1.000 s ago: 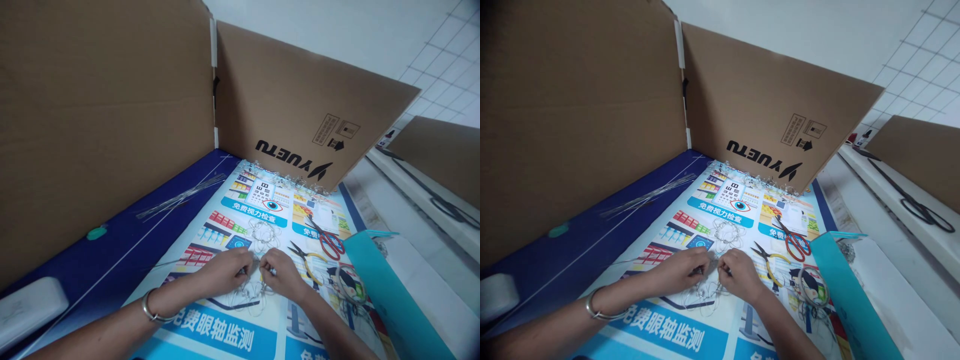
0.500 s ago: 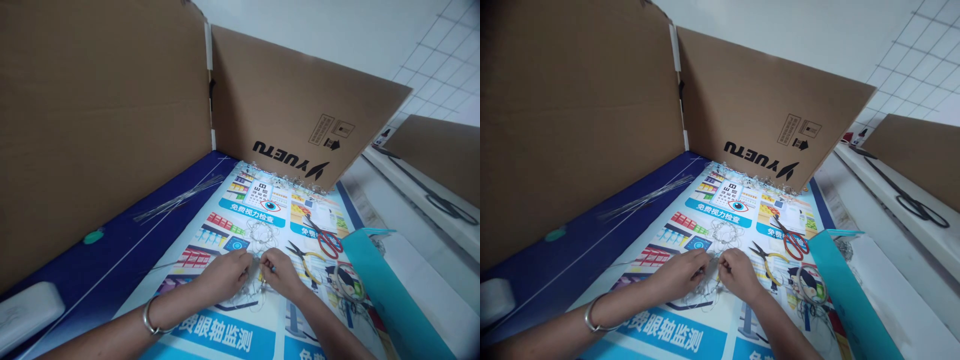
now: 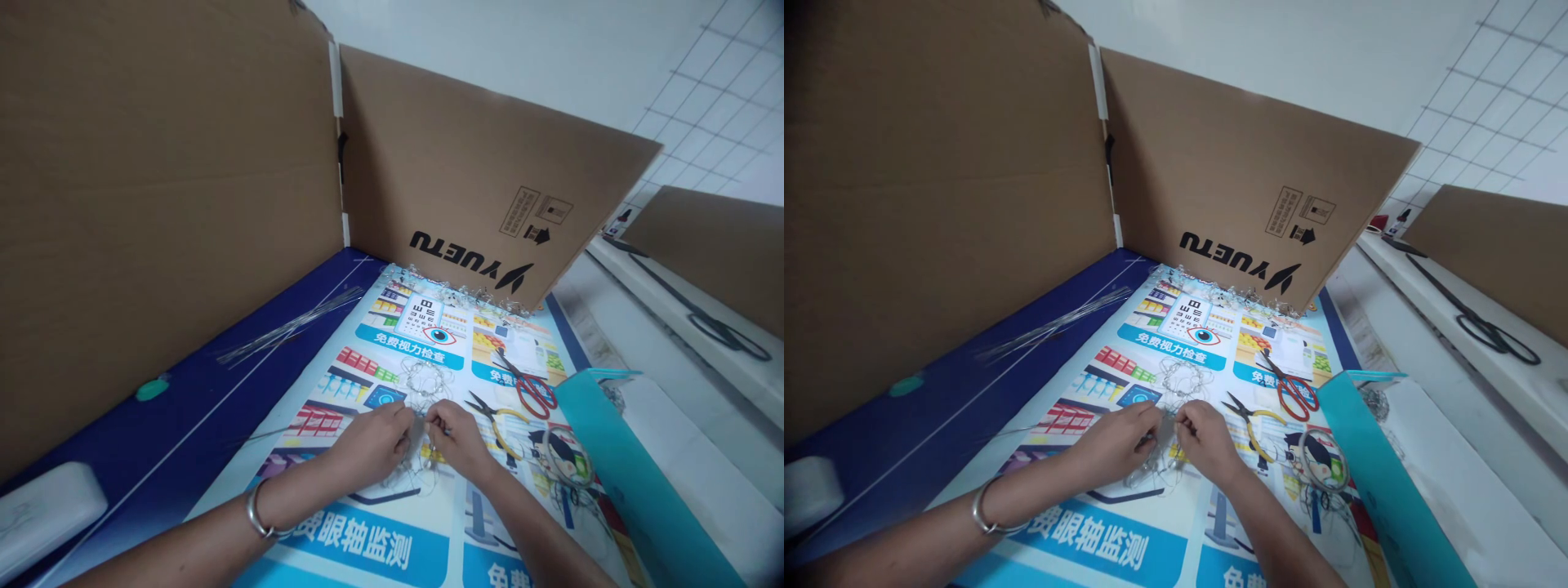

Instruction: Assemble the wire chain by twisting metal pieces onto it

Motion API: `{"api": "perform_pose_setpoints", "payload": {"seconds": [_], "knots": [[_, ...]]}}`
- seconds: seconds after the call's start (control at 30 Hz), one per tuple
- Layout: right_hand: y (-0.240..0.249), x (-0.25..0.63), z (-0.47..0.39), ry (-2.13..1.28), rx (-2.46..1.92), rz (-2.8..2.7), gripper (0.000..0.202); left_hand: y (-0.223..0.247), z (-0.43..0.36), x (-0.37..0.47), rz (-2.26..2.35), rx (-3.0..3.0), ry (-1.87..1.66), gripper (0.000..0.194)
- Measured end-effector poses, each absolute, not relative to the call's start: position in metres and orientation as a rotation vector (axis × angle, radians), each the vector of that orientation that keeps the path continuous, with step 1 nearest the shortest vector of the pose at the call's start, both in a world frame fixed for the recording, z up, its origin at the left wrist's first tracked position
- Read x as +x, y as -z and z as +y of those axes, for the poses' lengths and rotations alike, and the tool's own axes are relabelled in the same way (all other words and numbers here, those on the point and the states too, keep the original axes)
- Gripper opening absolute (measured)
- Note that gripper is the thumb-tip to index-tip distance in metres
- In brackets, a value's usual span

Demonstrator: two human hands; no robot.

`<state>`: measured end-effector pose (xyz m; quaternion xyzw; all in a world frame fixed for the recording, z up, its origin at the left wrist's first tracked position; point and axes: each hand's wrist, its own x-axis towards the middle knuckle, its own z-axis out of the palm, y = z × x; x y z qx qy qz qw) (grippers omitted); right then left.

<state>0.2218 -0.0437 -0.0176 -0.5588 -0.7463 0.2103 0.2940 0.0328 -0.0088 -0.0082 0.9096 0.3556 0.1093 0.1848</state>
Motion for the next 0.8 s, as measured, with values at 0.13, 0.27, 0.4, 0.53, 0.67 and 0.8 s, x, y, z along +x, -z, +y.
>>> {"api": "perform_pose_setpoints", "payload": {"seconds": [0.13,0.27,0.4,0.53,0.67,0.8], "knots": [[0.017,0.222,-0.043,-0.582,-1.497,-1.954,0.013,0.006,-0.009,0.034,1.013,2.543,-0.32,0.01],[0.011,0.224,-0.044,-0.624,-1.497,-1.942,0.011,0.006,-0.008,0.031,0.958,2.511,-0.339,0.009],[0.004,0.226,-0.047,-0.654,-1.494,-1.933,0.011,0.007,-0.007,0.027,0.935,2.466,-0.358,0.01],[0.001,0.226,-0.049,-0.663,-1.491,-1.916,0.01,0.009,-0.006,0.026,0.918,2.444,-0.375,0.011],[0.002,0.228,-0.049,-0.636,-1.504,-1.88,0.009,0.008,-0.006,0.024,0.923,2.424,-0.399,0.014],[0.003,0.231,-0.05,-0.578,-1.541,-1.83,0.009,0.006,-0.004,0.022,0.859,2.391,-0.461,0.015]]}}
